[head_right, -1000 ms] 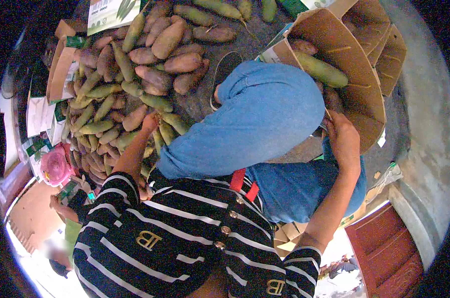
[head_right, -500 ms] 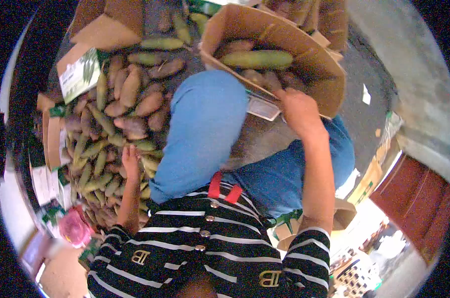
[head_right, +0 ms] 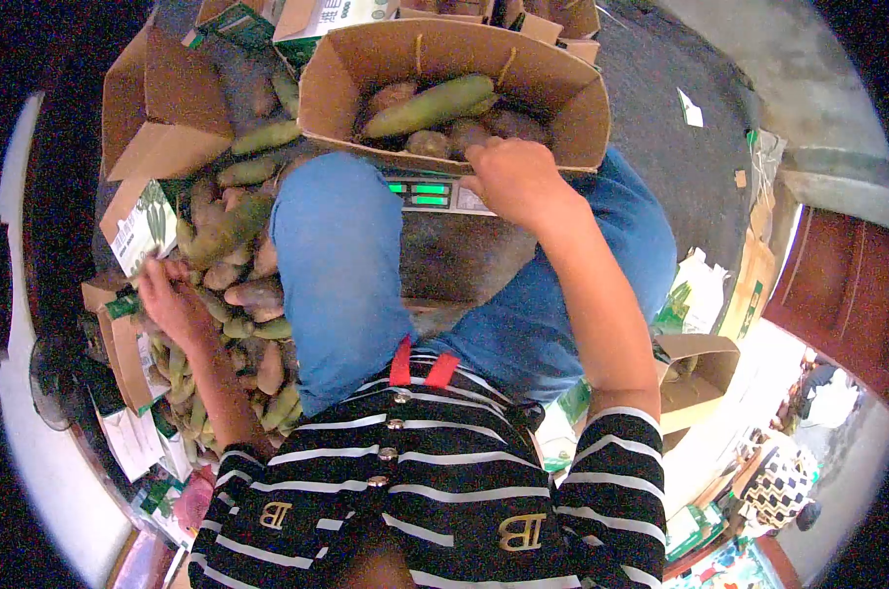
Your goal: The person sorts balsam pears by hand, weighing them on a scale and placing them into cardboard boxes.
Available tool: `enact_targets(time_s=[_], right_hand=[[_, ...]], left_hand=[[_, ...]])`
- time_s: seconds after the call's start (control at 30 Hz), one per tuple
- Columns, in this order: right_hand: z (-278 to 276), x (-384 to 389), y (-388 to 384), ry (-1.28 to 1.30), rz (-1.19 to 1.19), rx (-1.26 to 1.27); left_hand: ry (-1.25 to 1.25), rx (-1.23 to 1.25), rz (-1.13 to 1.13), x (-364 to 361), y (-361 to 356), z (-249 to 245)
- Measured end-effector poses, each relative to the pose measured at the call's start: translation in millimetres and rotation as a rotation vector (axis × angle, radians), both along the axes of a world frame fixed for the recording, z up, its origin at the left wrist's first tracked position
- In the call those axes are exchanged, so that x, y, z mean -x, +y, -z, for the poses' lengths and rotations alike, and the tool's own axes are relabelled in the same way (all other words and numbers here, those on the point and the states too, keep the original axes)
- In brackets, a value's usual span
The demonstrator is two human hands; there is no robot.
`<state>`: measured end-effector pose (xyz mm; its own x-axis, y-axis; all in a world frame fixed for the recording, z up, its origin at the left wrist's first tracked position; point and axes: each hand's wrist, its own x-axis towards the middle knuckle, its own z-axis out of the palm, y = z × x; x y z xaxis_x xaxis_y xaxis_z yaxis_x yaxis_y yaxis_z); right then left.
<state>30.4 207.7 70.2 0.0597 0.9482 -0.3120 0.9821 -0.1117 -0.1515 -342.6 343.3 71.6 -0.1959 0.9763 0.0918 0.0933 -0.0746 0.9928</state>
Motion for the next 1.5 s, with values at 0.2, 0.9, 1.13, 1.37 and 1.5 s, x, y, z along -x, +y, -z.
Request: enact_targets(time_s=[0.2,0.9,1.13,1.37,1.5], right_hand=[[-2,-2,0,0.034,0.006,0.001],[-12,0,-8,0.021,0.026,-0.098],[-5,-4,-16,0.014,0.013,-0.176],[-6,-3,-15,0.036,0.041,-0.123],[-11,-4,-14,0.019,0.049,-0.121]], left_hand=[[-0.128,-0.384,0.112,-63,44,-79],[-0.862,-0.587,0.844,-252,18,-138],[-0.529,0.257,0.628,-265,38,-59],[-0.159,-0.170,0.555,-247,30,-63],[0.223,-0.269,0.781,-245,28,-53]])
